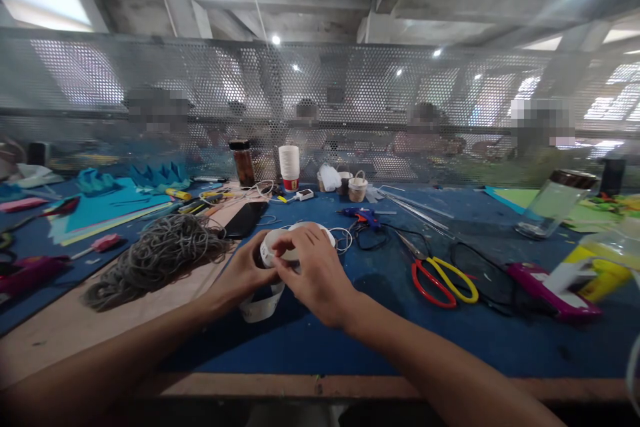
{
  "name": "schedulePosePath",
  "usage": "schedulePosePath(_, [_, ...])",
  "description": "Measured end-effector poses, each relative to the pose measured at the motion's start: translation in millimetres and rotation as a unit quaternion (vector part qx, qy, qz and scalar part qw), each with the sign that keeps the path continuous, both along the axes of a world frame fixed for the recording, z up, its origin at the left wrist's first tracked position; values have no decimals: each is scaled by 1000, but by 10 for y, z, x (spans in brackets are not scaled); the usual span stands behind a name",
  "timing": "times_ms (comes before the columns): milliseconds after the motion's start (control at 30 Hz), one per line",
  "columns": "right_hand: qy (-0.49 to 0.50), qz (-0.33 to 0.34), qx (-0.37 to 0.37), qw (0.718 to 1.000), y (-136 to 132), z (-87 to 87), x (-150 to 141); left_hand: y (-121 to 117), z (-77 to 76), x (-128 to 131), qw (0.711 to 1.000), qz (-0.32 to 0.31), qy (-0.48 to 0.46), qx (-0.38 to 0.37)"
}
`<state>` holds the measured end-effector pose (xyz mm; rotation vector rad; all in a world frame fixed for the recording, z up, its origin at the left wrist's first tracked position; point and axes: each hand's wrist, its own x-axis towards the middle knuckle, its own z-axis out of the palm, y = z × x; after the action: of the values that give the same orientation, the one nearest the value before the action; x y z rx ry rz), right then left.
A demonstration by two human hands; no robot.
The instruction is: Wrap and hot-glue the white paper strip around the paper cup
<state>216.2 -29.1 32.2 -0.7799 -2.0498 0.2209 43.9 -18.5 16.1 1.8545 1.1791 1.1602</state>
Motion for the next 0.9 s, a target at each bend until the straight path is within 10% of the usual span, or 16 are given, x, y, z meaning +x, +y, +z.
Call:
schedulePosePath(500, [-23,-12,-19,999,-5,9,-36,39,-124,-14,1000,-15,-8,16])
schedulePosePath(900, [60,-8,-26,998,50,31,78,-9,81,-2,994,18,-52,-97])
